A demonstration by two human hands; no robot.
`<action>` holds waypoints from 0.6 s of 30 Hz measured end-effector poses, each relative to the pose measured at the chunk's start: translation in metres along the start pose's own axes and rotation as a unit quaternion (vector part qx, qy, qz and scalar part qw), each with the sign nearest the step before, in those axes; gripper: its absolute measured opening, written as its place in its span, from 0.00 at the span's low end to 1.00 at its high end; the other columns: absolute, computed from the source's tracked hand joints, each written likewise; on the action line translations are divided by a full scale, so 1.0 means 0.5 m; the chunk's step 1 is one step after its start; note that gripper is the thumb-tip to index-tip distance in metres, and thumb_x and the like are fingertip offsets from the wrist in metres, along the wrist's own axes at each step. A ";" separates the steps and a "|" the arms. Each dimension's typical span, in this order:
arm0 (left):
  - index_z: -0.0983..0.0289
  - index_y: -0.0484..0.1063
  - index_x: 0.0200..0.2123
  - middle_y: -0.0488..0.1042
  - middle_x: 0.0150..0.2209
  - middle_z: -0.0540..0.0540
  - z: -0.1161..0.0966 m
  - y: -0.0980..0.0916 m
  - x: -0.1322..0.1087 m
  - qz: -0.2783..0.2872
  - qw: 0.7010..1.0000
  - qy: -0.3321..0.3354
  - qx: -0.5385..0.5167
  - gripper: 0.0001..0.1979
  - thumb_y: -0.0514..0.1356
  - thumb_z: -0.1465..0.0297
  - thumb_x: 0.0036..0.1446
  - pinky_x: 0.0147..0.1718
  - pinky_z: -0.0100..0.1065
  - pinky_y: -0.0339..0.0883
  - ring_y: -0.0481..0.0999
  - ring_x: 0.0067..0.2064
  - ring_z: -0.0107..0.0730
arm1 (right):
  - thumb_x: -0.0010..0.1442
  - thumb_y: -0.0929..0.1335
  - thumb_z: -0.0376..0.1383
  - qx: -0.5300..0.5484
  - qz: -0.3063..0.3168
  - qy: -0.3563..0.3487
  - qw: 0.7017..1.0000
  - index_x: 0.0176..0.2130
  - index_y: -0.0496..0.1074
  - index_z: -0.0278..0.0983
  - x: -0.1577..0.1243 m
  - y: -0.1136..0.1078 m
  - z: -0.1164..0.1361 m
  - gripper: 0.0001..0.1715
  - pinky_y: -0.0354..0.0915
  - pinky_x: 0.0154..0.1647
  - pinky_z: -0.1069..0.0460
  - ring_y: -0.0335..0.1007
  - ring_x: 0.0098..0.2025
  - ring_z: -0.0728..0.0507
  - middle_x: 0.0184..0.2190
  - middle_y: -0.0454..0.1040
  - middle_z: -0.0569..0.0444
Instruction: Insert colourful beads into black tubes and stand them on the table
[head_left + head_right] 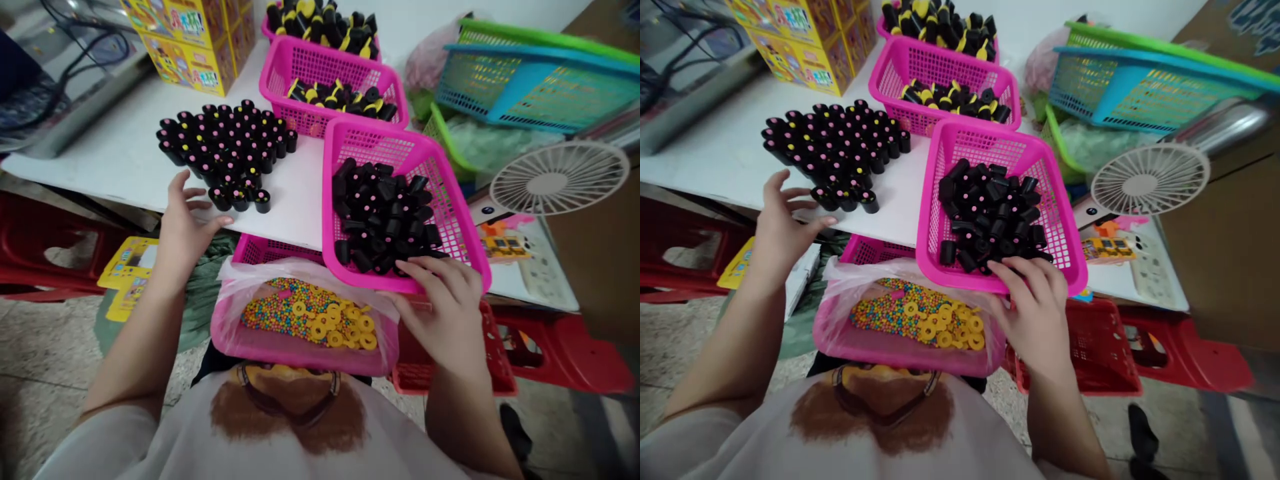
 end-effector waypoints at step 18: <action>0.63 0.62 0.69 0.78 0.59 0.69 -0.071 0.072 -0.214 0.278 0.916 0.134 0.255 0.32 0.66 0.61 0.67 0.62 0.58 0.60 0.76 0.61 0.57 | 0.65 0.72 0.26 0.177 0.064 -0.158 0.969 0.48 0.80 0.45 -0.117 0.108 0.086 0.17 0.72 0.48 0.47 0.79 0.45 0.43 0.42 0.83 0.53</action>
Point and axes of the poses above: each hand's wrist, its own x-axis towards the middle knuckle, its own y-axis out of the palm, z = x × y, the point moved 2 cm from there along x, towards the middle knuckle
